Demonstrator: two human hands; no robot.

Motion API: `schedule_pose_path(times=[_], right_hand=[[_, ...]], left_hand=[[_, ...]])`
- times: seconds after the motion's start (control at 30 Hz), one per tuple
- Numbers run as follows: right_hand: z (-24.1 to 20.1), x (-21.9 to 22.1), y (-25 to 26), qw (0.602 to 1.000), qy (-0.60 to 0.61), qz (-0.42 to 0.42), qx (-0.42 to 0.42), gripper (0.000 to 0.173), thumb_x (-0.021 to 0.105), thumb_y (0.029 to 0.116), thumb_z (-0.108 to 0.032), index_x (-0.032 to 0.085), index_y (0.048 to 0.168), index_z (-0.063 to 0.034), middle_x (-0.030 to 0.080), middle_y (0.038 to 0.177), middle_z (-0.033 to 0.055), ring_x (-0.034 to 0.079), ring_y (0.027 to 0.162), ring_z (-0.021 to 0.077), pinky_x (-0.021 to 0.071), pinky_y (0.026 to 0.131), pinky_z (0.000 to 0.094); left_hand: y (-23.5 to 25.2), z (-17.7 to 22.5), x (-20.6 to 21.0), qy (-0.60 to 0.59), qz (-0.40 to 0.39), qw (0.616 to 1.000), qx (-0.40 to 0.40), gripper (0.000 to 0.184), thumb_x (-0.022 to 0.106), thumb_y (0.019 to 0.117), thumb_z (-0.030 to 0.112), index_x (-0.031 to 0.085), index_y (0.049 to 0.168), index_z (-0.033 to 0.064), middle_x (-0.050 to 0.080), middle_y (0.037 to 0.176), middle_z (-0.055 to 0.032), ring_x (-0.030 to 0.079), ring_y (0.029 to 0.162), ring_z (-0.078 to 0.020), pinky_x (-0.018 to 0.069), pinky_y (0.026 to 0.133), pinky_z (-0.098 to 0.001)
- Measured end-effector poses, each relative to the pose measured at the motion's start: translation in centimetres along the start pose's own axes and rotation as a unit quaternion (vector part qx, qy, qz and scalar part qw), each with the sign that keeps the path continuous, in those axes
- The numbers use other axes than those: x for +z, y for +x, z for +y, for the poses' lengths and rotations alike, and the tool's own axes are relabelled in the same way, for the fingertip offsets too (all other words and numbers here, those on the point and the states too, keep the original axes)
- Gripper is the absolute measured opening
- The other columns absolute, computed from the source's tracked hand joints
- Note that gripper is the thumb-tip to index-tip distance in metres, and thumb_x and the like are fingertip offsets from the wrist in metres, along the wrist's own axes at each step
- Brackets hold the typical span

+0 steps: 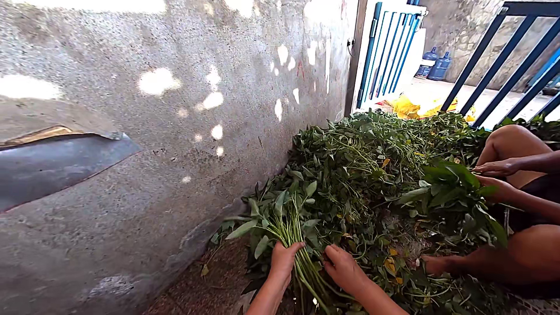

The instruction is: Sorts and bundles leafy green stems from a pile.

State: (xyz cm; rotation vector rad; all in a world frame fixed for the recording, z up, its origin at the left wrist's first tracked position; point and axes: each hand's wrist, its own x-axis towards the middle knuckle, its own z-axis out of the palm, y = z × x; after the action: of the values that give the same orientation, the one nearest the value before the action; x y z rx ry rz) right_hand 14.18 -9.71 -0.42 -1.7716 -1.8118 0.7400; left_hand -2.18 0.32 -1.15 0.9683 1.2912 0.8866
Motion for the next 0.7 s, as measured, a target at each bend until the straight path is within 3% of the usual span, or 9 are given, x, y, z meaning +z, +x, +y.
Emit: schedule_pose_path(times=[0.13, 0.23, 0.3, 0.37, 0.47, 0.57, 0.7], right_hand=[[1.3, -1.5, -1.0, 0.971, -0.049, -0.152, 0.175, 0.031, 0.056, 0.0995, -0.011, 0.062, 0.127, 0.0020, 0.065, 0.126, 0.0243, 0.062, 0.122, 0.0379, 0.0484, 0.106, 0.0543], [3.2, -3.5, -2.3, 0.889, -0.151, -0.296, 0.315, 0.040, 0.061, 0.1008, -0.020, 0.061, 0.137, -0.0008, 0.057, 0.140, 0.0299, 0.054, 0.132, 0.0479, 0.0423, 0.106, 0.0688], [2.8, -5.7, -2.8, 0.871, -0.192, -0.264, 0.368, 0.039, 0.057, 0.1016, -0.018, 0.063, 0.137, -0.0026, 0.047, 0.150, 0.0311, 0.052, 0.131, 0.0516, 0.0437, 0.103, 0.0722], [0.9, -7.9, -2.4, 0.907, -0.203, -0.137, 0.342, 0.035, 0.052, 0.1046, -0.018, 0.065, 0.134, -0.0038, 0.051, 0.147, 0.0262, 0.060, 0.124, 0.0467, 0.0497, 0.099, 0.0653], [-0.8, -7.6, -1.2, 0.981, -0.089, -0.006, 0.172, 0.035, 0.053, 0.1049, -0.021, 0.064, 0.135, -0.0069, 0.066, 0.131, 0.0160, 0.066, 0.119, 0.0312, 0.0510, 0.104, 0.0500], [-0.9, -4.0, -0.1, 0.995, -0.017, -0.040, 0.090, 0.042, 0.059, 0.1033, -0.024, 0.058, 0.143, -0.0093, 0.066, 0.130, 0.0178, 0.066, 0.116, 0.0332, 0.0506, 0.103, 0.0525], [-0.7, -1.7, -0.2, 0.997, -0.036, -0.050, 0.055, 0.031, 0.054, 0.1053, -0.022, 0.067, 0.126, -0.0028, 0.066, 0.122, 0.0202, 0.066, 0.114, 0.0342, 0.0522, 0.101, 0.0497]], left_hand=[[1.0, 0.9, -0.6, -0.005, 0.025, 1.000, 0.018, 0.057, 0.078, 0.0827, -0.002, 0.051, 0.133, -0.0065, 0.067, 0.114, -0.0203, 0.069, 0.099, -0.0228, 0.0595, 0.085, -0.0379], [1.1, 1.1, -0.8, 0.008, 0.012, 0.999, 0.034, 0.059, 0.078, 0.0823, -0.002, 0.050, 0.134, -0.0062, 0.066, 0.116, -0.0199, 0.069, 0.101, -0.0220, 0.0594, 0.086, -0.0369], [0.9, 1.1, -0.6, 0.012, -0.005, 0.999, 0.045, 0.061, 0.079, 0.0809, -0.003, 0.050, 0.134, -0.0058, 0.067, 0.116, -0.0192, 0.069, 0.102, -0.0210, 0.0595, 0.087, -0.0357], [0.6, 1.0, -0.3, 0.020, -0.032, 0.998, 0.048, 0.062, 0.080, 0.0794, -0.002, 0.051, 0.134, -0.0055, 0.067, 0.115, -0.0182, 0.070, 0.101, -0.0203, 0.0596, 0.087, -0.0350], [-0.2, 1.1, 0.4, 0.042, -0.076, 0.996, 0.038, 0.062, 0.080, 0.0791, -0.001, 0.051, 0.133, -0.0059, 0.068, 0.115, -0.0178, 0.070, 0.101, -0.0203, 0.0598, 0.087, -0.0354], [-1.4, 1.2, 1.2, 0.041, -0.111, 0.992, 0.035, 0.061, 0.079, 0.0786, -0.002, 0.051, 0.132, -0.0053, 0.069, 0.113, -0.0167, 0.071, 0.099, -0.0196, 0.0609, 0.085, -0.0346], [-2.0, 0.9, 1.5, 0.018, -0.099, 0.995, 0.024, 0.060, 0.078, 0.0800, -0.003, 0.049, 0.133, -0.0060, 0.068, 0.113, -0.0182, 0.071, 0.098, -0.0209, 0.0606, 0.084, -0.0348]])
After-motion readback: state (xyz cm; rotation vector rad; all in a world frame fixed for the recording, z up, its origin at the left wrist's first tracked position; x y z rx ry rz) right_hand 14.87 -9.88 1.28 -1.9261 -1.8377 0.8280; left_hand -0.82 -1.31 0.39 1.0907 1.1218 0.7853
